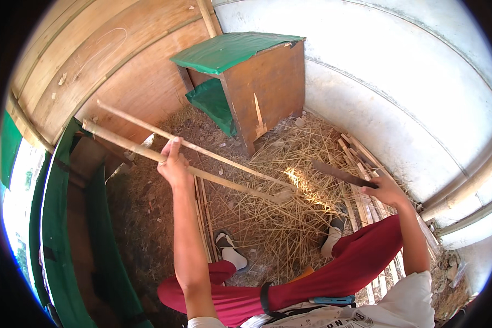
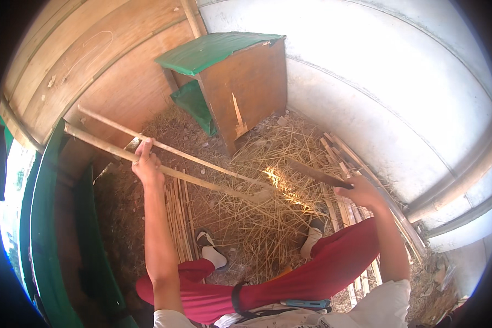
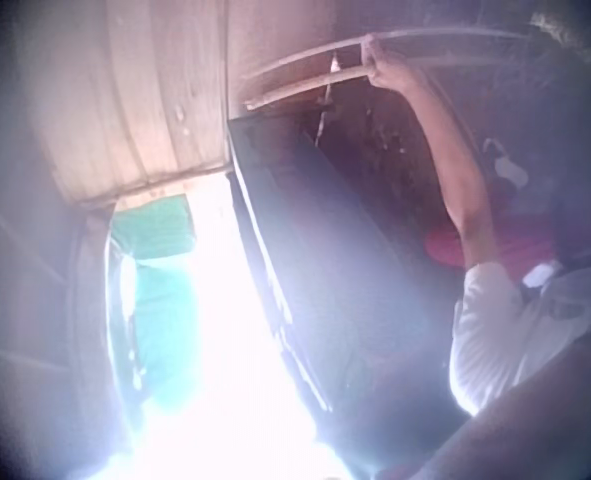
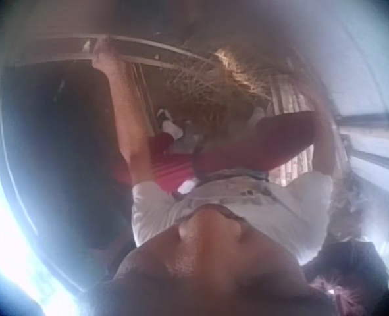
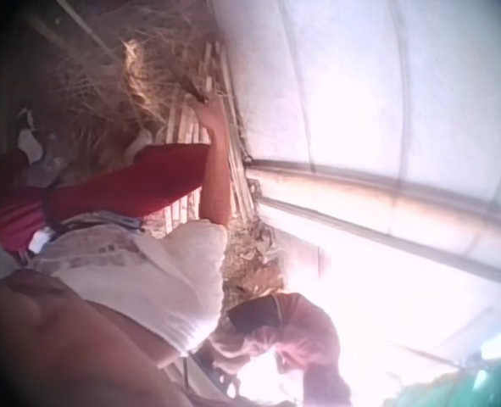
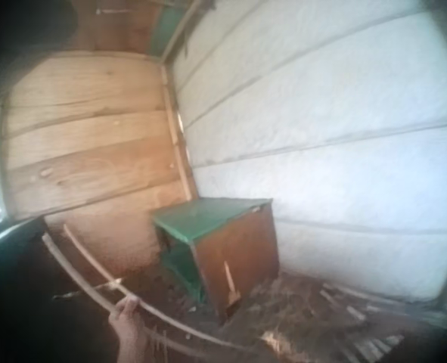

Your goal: The person sits on a small stool and uses a large knife to split a long bamboo pole into thin strips. They hold the bamboo with one hand and strike it with the knife to separate the layers, then continue to shave and refine the strips.

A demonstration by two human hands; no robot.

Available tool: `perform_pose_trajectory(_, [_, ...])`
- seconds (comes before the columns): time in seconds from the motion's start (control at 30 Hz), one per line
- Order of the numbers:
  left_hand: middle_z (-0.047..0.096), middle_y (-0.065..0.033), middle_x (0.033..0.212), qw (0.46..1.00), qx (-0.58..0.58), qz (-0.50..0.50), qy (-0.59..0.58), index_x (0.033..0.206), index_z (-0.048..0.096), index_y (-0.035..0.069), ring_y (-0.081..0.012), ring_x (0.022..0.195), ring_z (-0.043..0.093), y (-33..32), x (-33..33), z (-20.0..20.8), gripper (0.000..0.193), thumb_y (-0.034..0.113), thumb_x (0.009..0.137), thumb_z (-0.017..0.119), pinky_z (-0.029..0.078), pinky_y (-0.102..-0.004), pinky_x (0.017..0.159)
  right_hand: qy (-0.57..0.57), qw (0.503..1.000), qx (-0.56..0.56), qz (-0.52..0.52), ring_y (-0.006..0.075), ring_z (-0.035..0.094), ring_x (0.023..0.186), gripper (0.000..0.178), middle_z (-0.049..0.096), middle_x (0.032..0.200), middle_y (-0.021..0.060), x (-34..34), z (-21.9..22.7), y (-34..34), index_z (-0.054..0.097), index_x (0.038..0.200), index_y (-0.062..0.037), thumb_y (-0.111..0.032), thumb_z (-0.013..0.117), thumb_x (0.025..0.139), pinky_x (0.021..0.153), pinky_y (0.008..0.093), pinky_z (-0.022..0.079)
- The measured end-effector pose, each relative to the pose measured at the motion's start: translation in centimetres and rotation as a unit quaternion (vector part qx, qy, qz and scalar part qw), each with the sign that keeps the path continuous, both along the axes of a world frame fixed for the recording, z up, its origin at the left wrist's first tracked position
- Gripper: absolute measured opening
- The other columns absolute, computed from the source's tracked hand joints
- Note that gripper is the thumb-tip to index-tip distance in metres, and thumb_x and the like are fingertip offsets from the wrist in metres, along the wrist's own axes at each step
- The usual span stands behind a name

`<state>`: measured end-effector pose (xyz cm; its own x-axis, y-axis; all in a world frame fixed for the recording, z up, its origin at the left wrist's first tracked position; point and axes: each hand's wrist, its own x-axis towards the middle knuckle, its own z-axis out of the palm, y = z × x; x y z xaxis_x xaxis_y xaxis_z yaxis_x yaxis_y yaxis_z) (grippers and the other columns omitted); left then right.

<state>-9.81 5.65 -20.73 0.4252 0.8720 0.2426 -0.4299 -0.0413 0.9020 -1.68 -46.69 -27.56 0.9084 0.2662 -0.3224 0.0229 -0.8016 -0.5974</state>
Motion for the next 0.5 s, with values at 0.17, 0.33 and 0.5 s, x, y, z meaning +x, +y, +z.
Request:
perform_pose_trajectory(0.17, [0.071,-0.0072,0.098,0.996,-0.091,0.001,-0.022,0.109,0.066,-0.001,-0.0032,0.046,0.034,3.3,-3.0,-1.9,0.026,0.013,0.088,0.073,0.027,-0.0217,0.043,0.024,0.947,0.235,-0.216,0.0133,0.046,0.056,0.044,0.052,0.065,0.0022,-0.3,-4.1,-3.7,0.067,0.106,0.0049,-0.036,0.071,0.089,0.053,0.0329,0.036])
perform_pose_trajectory(0.33, [0.07,-0.0042,0.103,0.986,-0.168,-0.001,-0.007,0.112,0.065,0.003,-0.0048,0.049,0.031,4.2,-4.5,-4.1,0.028,0.019,0.09,0.071,0.026,-0.0225,0.045,-0.01,0.914,0.255,-0.316,0.0051,0.028,0.04,0.038,0.034,0.056,-0.0066,-0.1,-4.1,-1.9,0.062,0.099,0.0002,-0.036,0.07,0.09,0.037,0.0243,0.018])
perform_pose_trajectory(0.5, [0.067,-0.0047,0.112,0.978,-0.206,-0.014,-0.011,0.115,0.063,0.004,-0.0056,0.048,0.029,4.9,-4.0,-6.9,0.028,0.02,0.092,0.067,0.026,-0.0237,0.045,0.015,0.866,0.339,-0.367,0.0055,0.031,0.041,0.041,0.033,0.057,-0.0068,0.8,-4.7,-3.7,0.06,0.105,0.0038,-0.034,0.069,0.091,0.037,0.0245,0.019])
